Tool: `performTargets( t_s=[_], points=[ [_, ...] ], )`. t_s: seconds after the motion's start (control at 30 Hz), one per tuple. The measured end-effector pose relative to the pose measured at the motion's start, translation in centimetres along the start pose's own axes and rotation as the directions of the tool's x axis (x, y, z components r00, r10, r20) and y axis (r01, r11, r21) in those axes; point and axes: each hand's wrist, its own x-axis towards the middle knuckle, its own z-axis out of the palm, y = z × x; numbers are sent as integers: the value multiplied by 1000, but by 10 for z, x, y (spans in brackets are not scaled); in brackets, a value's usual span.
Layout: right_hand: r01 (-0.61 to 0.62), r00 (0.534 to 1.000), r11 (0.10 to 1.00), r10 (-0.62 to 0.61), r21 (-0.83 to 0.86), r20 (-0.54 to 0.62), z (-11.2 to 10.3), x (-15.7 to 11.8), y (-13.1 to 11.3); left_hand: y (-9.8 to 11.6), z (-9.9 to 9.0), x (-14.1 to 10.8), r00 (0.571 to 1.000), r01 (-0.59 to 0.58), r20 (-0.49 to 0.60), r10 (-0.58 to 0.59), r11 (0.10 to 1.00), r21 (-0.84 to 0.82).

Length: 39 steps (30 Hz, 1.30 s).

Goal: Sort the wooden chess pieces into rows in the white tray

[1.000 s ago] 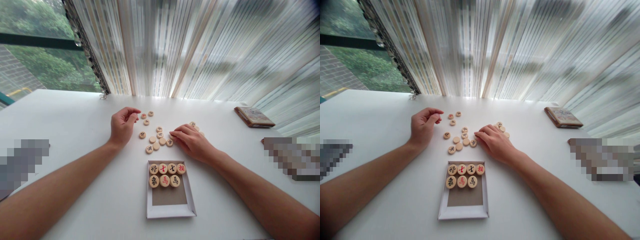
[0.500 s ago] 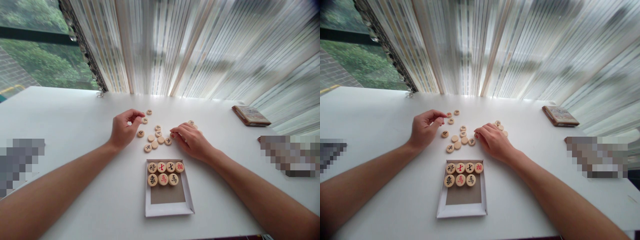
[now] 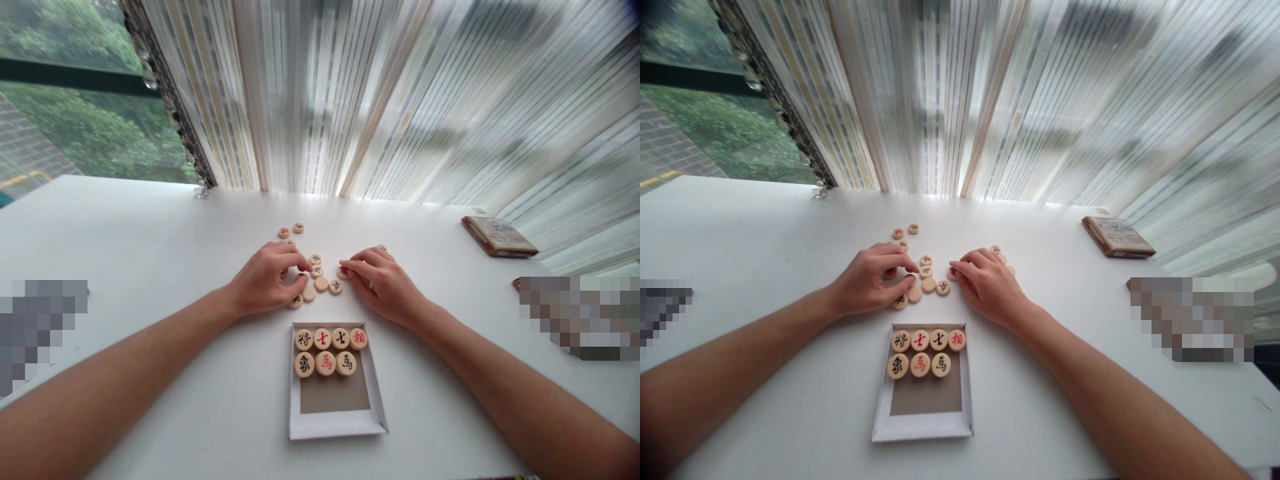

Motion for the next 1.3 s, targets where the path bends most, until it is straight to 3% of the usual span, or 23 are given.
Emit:
performTargets(
  t_s=[0.13, 0.23, 0.3, 0.4, 0.53, 0.7, 0.87, 1.1, 1.3],
  points=[
    [-13, 994, 1000, 9, -29, -110, -11, 2, 2, -4, 0, 1, 998, -13, 62, 15, 999, -32],
    [-139, 955, 990, 133, -5, -265, -32, 5, 15, -8, 0, 2, 997, -5, 72, 11, 997, -76],
    [-268, 929, 963, 260, 6, -265, -47, 4, 27, -10, 0, 2, 997, 5, 81, 3, 995, -103],
    [-360, 925, 932, 362, 40, -113, -62, -1, 37, -12, -2, 2, 994, 29, 105, -16, 991, -127],
    [-305, 950, 944, 292, 126, 109, -60, -9, 25, -13, -6, 1, 983, 52, 180, -25, 988, -146],
    [-162, 966, 978, 131, 131, 222, -48, -8, 6, -12, -12, 0, 971, 61, 238, -27, 989, -136],
    [-102, 971, 987, 72, 121, 229, -42, -9, 8, -10, -18, 1, 961, 30, 275, 7, 991, -131],
    [-49, 980, 996, 34, 72, 196, -42, -10, 6, -13, -18, 2, 970, -24, 234, 61, 987, -158],
    [-80, 977, 996, 71, 36, 201, -39, -9, 8, -14, -11, -1, 966, -144, 226, 123, 987, 76]
  ],
)
